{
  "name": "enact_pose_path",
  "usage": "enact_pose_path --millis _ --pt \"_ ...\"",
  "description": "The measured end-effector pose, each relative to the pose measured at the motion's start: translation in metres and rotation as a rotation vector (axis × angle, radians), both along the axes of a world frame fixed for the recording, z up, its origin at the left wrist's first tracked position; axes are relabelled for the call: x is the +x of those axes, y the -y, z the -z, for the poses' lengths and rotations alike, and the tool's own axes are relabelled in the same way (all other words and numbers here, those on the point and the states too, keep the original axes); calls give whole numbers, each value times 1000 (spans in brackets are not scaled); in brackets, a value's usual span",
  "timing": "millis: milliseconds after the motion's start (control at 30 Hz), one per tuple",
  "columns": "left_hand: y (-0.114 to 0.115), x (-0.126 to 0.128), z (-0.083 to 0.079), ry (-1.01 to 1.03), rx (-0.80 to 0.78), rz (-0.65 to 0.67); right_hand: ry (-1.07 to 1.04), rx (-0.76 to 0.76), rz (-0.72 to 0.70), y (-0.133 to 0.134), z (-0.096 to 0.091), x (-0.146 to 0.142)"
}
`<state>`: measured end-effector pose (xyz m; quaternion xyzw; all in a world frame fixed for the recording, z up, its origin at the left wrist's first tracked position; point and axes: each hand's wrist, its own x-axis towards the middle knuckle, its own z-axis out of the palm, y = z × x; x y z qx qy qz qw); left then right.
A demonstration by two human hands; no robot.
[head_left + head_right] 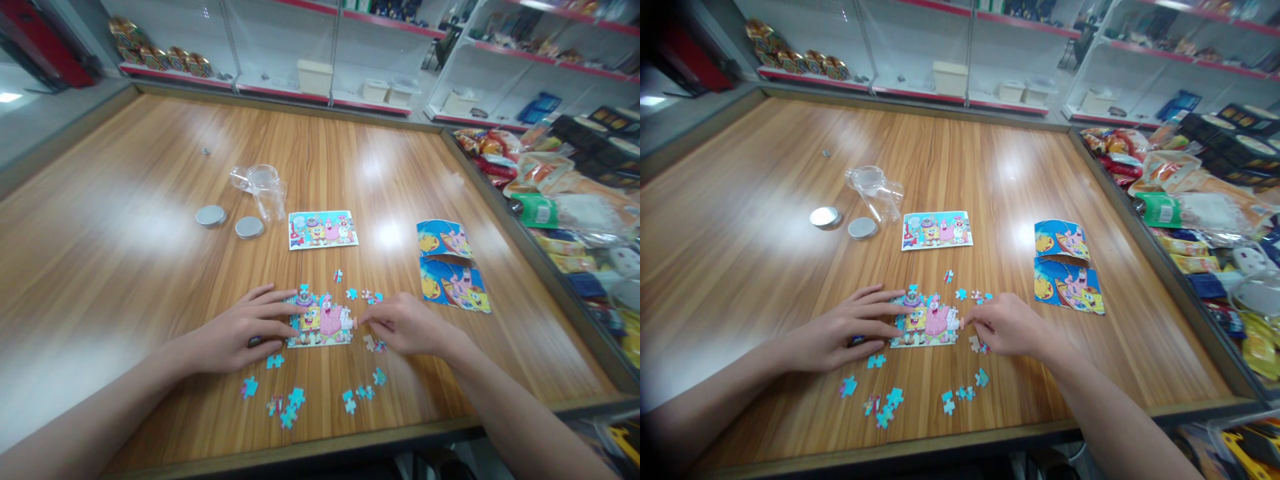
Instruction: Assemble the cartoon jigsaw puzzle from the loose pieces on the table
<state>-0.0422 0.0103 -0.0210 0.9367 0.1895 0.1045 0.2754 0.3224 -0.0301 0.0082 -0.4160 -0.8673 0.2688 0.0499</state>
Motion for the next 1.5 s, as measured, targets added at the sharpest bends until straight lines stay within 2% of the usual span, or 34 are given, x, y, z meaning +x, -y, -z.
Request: enact_pose_path --millis 367,567,900,1133,1367,1500 --pt "-3 0 1 -37 65 30 -1 -30 -11 1 -4 -10" --pt "-3 2 -1 -21 88 27 -38 46 19 0 2 -5" --pt "-4 1 0 13 28 -4 -73 147 102 -3 7 1" --pt "-4 0 1 -38 36 3 -89 147 164 -5 4 5" --pt "-6 -2 2 -11 4 -13 -40 98 294 -12 2 16" --pt "-5 -2 1 17 1 -24 -26 86 226 -8 -3 11"
